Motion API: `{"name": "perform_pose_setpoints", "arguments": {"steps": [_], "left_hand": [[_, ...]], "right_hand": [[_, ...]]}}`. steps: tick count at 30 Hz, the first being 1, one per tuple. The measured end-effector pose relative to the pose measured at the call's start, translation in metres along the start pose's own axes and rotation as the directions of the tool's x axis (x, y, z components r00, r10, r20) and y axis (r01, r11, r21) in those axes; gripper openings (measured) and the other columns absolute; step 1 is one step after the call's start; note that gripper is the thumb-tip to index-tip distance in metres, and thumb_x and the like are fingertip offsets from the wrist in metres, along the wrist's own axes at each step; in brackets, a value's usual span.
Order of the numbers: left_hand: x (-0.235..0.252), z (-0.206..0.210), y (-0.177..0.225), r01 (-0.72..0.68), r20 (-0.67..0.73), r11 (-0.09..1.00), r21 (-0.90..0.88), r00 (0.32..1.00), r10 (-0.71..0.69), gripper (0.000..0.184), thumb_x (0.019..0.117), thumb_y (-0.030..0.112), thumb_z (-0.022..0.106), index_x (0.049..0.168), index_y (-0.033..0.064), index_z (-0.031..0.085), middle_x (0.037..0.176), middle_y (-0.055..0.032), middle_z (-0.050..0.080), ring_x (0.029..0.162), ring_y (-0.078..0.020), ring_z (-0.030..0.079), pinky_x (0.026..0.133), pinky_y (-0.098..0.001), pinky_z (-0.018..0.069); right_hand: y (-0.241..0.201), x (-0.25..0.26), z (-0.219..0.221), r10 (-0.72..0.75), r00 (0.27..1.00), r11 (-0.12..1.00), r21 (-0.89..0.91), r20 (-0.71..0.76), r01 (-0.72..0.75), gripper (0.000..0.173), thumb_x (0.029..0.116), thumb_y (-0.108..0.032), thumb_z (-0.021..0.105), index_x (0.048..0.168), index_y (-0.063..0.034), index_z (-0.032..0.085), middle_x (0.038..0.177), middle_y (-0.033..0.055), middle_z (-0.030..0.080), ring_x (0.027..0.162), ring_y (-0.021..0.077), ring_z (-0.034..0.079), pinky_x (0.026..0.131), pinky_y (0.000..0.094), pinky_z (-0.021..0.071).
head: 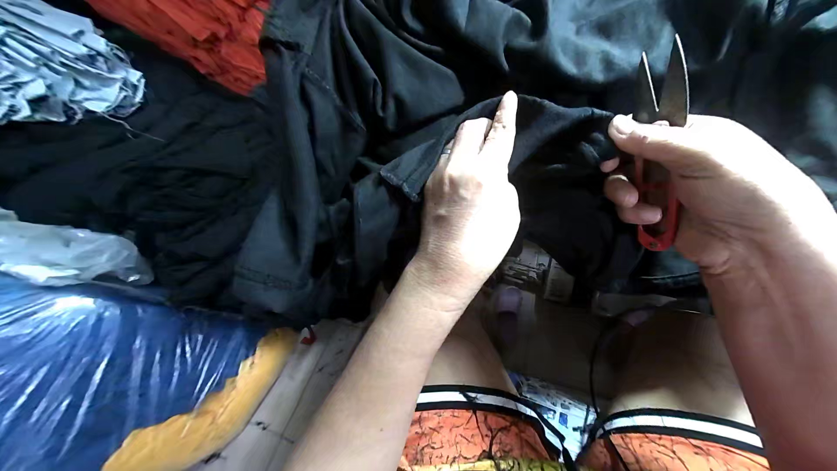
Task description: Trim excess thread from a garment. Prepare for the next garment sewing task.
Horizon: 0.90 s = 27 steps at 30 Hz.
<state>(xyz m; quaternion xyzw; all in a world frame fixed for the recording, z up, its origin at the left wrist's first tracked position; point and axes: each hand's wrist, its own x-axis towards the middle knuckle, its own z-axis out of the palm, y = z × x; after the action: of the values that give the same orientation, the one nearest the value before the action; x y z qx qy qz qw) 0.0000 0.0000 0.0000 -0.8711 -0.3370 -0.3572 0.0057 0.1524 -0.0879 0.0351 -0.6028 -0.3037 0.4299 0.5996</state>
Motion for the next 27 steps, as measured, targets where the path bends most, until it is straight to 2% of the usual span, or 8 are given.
{"name": "perform_pose_setpoints", "arguments": {"steps": [4,7,12,15,18,22,23,27], "left_hand": [[0.003,-0.024,-0.016,0.088,0.121,0.959,-0.27,0.991,-0.057,0.053,0.0859,-0.012,0.048,0.13,0.0069,0.07,0.122,-0.0097,0.073,0.117,-0.0132,0.066,0.101,-0.0265,0.0485],[0.008,-0.034,-0.023,0.195,0.209,0.9,-0.39,0.97,-0.12,0.039,0.0842,-0.009,0.05,0.1,0.0141,0.078,0.094,0.0068,0.075,0.088,0.0072,0.065,0.078,-0.015,0.0503],[0.01,-0.045,-0.04,0.191,0.456,0.728,-0.658,0.87,0.185,0.024,0.0822,0.002,0.049,0.074,0.0162,0.066,0.066,0.017,0.058,0.061,0.013,0.052,0.054,-0.0081,0.0414],[0.01,-0.041,-0.051,0.304,0.476,0.49,-0.817,0.835,0.276,0.026,0.0936,0.009,0.054,0.075,0.0203,0.069,0.069,0.0154,0.066,0.064,0.0085,0.06,0.058,-0.0107,0.0507],[0.005,-0.036,-0.052,0.349,0.442,0.338,-0.874,0.86,0.254,0.025,0.0977,0.011,0.056,0.081,0.0192,0.072,0.074,0.0119,0.07,0.069,0.0052,0.065,0.064,-0.0135,0.0553],[0.001,-0.016,-0.085,0.299,0.341,0.169,-0.939,0.871,0.353,0.019,0.1027,0.009,0.055,0.102,0.0119,0.074,0.093,0.0058,0.074,0.086,-0.0021,0.07,0.078,-0.0209,0.0589],[0.001,-0.012,-0.091,0.292,0.327,0.149,-0.945,0.868,0.373,0.019,0.1034,0.008,0.054,0.106,0.0095,0.073,0.096,0.0038,0.074,0.089,-0.0041,0.07,0.08,-0.0228,0.0593],[0.003,-0.032,-0.048,0.388,0.45,0.308,-0.869,0.878,0.164,0.03,0.1008,0.006,0.049,0.086,0.0182,0.072,0.078,0.0124,0.071,0.074,0.0054,0.066,0.071,-0.0143,0.0568]], "right_hand": [[0.002,0.0,0.0,-0.021,1.0,1.0,-0.005,0.006,0.021,0.019,0.1098,-0.018,0.045,0.094,-0.0139,0.055,0.066,-0.0068,0.058,0.039,-0.0038,0.043,0.035,0.0095,0.037],[0.003,0.0,0.001,-0.036,0.999,0.999,-0.019,0.007,0.036,0.019,0.1099,-0.019,0.045,0.093,-0.0144,0.054,0.065,-0.0067,0.057,0.039,-0.0037,0.042,0.035,0.0096,0.0366],[0.005,0.0,0.006,-0.065,0.997,0.998,-0.029,-0.031,0.064,0.019,0.1093,-0.017,0.047,0.092,-0.0149,0.053,0.063,-0.0077,0.053,0.039,-0.0036,0.042,0.037,0.0094,0.0372],[0.008,0.001,0.009,-0.102,0.994,0.993,-0.067,-0.039,0.099,0.018,0.1087,-0.017,0.049,0.091,-0.0148,0.054,0.06,-0.0081,0.052,0.039,-0.0035,0.042,0.038,0.0096,0.0375],[0.008,0.001,0.011,-0.104,0.993,0.99,-0.102,-0.055,0.098,0.016,0.1083,-0.018,0.05,0.093,-0.0146,0.054,0.062,-0.0077,0.053,0.04,-0.0036,0.043,0.038,0.0098,0.0373],[0.009,0.002,0.011,-0.12,0.991,0.987,-0.118,-0.059,0.112,0.017,0.1082,-0.018,0.051,0.092,-0.0138,0.055,0.062,-0.0068,0.054,0.04,-0.0028,0.043,0.037,0.0104,0.0374],[0.01,0.003,0.011,-0.123,0.99,0.986,-0.119,-0.062,0.115,0.017,0.1082,-0.018,0.051,0.093,-0.0135,0.055,0.063,-0.0067,0.054,0.04,-0.0028,0.043,0.037,0.0103,0.0375],[0.011,0.003,0.012,-0.145,0.987,0.982,-0.132,-0.069,0.135,0.013,0.1079,-0.016,0.051,0.096,-0.0137,0.056,0.066,-0.0073,0.056,0.039,-0.0038,0.043,0.037,0.0097,0.038]]}}
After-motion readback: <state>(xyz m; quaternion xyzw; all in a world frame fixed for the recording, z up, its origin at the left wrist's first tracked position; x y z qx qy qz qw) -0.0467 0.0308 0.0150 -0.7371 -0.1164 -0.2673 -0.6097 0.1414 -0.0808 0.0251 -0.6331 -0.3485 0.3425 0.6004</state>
